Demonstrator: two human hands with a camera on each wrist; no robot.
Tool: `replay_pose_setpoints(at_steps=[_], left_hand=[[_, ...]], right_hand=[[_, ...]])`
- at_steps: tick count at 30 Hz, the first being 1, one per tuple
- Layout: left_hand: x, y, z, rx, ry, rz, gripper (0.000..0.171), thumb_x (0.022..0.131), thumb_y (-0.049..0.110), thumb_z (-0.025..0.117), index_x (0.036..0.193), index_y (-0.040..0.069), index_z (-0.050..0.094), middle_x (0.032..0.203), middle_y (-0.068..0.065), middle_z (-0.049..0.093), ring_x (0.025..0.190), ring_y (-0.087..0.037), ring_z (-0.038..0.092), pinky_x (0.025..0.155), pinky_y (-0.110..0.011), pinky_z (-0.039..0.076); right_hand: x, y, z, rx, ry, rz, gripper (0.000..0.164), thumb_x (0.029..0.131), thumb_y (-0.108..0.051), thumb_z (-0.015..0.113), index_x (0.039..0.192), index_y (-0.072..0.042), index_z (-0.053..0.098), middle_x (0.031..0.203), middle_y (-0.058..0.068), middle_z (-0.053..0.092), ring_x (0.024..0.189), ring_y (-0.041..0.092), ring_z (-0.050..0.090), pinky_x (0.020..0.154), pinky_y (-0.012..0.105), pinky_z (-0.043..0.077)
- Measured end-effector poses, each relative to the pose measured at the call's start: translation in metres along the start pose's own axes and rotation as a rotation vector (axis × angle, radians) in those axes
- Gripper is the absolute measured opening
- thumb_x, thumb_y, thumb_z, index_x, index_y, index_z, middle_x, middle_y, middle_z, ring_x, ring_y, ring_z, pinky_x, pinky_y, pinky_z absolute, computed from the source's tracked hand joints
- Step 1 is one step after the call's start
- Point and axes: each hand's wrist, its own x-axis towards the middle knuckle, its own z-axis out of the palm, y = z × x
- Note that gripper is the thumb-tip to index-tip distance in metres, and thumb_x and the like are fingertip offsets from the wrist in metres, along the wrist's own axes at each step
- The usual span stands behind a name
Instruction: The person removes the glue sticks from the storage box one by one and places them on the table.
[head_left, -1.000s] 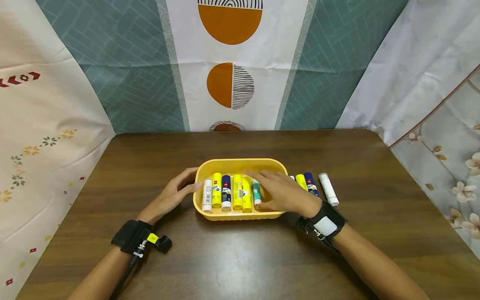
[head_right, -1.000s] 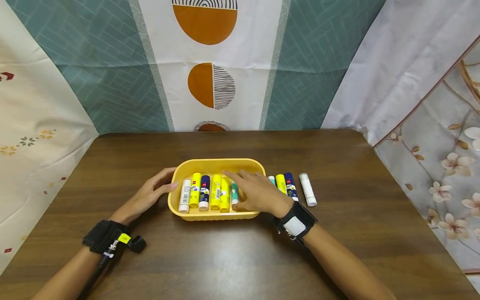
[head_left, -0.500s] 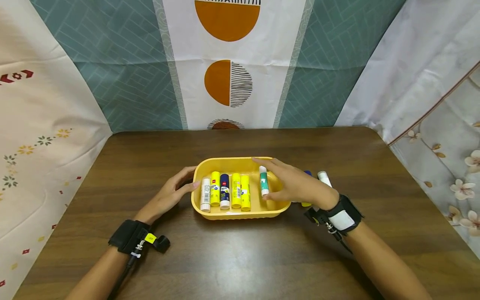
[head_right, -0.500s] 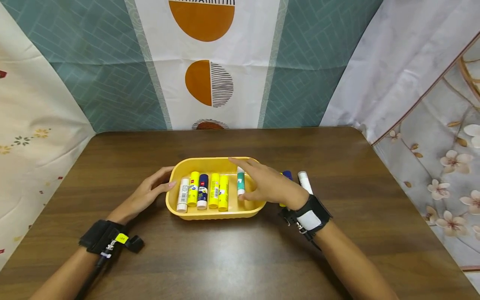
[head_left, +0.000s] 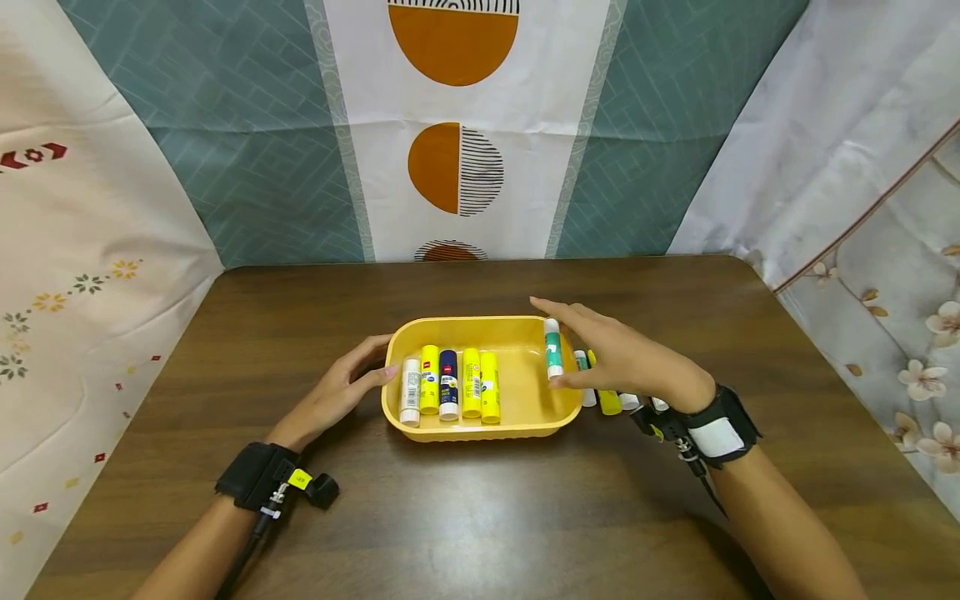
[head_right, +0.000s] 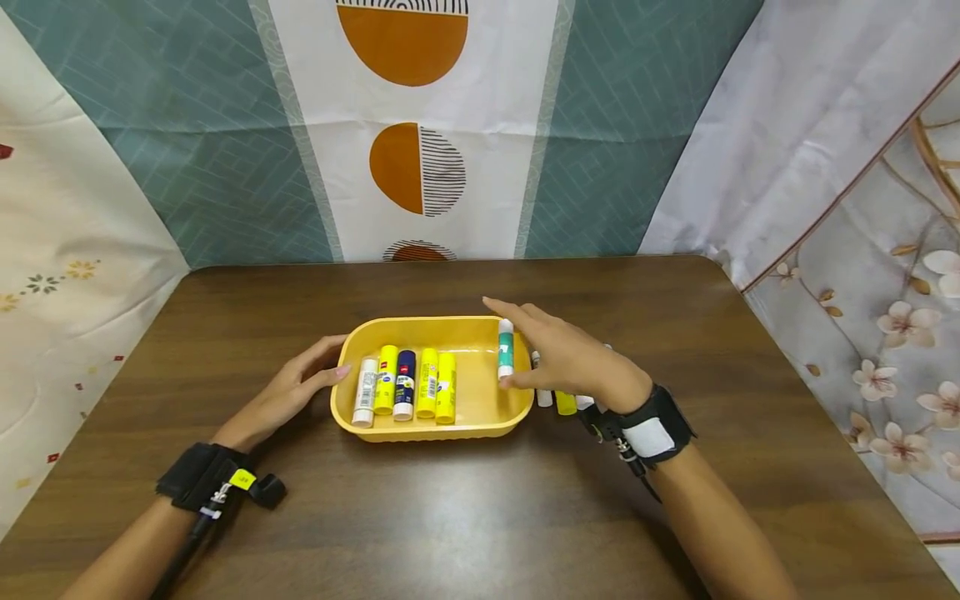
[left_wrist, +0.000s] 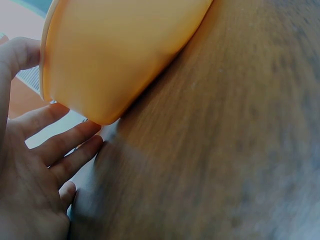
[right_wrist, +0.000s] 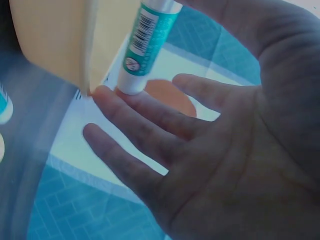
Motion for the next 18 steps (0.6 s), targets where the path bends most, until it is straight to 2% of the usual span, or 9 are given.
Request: replay_pose_setpoints(at_steps=[3,6,12,18], left_hand=[[0.0,-0.001,-0.001,-0.002,0.003,-0.001,0.049,0.104,0.032,0.058,0.151,0.025,0.045,0.148,-0.005,0.05,0.137,-0.026,0.044,0.113,-0.057,0.032],[0.001,0.0,-0.001,0.008,-0.003,0.004,0.049,0.104,0.031,0.057,0.151,0.024,0.044,0.148,-0.006,0.05,0.137,-0.027,0.044,0.113,-0.057,0.032],[0.001,0.0,-0.001,0.012,-0.006,0.004,0.049,0.105,0.031,0.057,0.152,0.023,0.043,0.149,-0.007,0.049,0.138,-0.029,0.043,0.113,-0.06,0.031],[0.001,0.0,0.001,0.007,-0.004,-0.003,0.049,0.104,0.032,0.057,0.151,0.025,0.044,0.149,-0.007,0.049,0.137,-0.028,0.044,0.112,-0.06,0.032]], right_hand=[[-0.003,0.002,-0.004,0.008,-0.011,0.012,0.104,0.083,-0.034,0.085,0.163,-0.026,0.02,0.155,0.008,0.04,0.132,0.034,0.047,0.105,0.057,0.045],[-0.007,0.005,-0.009,0.023,-0.011,0.027,0.103,0.083,-0.034,0.085,0.163,-0.026,0.019,0.163,0.008,0.03,0.141,0.036,0.039,0.106,0.061,0.041],[-0.013,0.01,-0.015,0.023,-0.028,0.074,0.103,0.083,-0.032,0.085,0.163,-0.023,0.02,0.163,0.01,0.03,0.139,0.037,0.042,0.103,0.06,0.045],[-0.018,0.017,-0.017,0.099,-0.081,0.123,0.104,0.083,-0.021,0.086,0.163,-0.023,0.019,0.164,0.013,0.027,0.139,0.041,0.042,0.099,0.056,0.05]])
